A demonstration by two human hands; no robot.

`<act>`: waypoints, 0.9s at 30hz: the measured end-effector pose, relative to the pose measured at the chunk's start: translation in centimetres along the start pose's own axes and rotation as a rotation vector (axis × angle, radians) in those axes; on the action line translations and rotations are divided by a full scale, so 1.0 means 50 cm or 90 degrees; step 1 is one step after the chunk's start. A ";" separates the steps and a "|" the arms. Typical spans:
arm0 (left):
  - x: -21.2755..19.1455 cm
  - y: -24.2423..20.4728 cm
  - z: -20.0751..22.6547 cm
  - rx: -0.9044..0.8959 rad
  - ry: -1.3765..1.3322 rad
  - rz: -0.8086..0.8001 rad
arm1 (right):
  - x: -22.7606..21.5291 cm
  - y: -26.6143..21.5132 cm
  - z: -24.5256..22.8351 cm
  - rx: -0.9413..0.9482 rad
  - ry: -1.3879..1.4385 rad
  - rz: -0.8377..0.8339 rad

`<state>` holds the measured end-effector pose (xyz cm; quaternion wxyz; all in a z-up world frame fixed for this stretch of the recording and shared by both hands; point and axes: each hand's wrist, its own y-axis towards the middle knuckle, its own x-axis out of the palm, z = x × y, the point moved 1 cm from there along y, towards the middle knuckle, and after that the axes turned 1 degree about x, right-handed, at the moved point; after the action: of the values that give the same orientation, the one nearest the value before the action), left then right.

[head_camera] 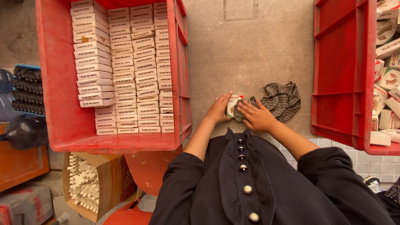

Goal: The person wipes small cardboard boxes with a cloth and organizes them into rows inside a large red bin.

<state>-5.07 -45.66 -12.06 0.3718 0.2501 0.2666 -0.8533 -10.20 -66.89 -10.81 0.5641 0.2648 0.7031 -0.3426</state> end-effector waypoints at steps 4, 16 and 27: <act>0.005 -0.002 0.001 -0.008 -0.012 0.008 | 0.026 0.049 -0.007 0.075 -0.039 0.134; -0.013 -0.019 0.002 -0.022 -0.094 0.014 | 0.030 0.075 -0.009 0.005 -0.076 0.036; -0.003 -0.022 -0.021 0.005 -0.091 0.031 | 0.009 0.082 0.008 -0.080 -0.054 0.021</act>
<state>-5.59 -44.26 -12.45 0.4094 0.1963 0.2298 -0.8609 -6.93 -64.64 -12.05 0.6143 0.2260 0.6943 -0.2991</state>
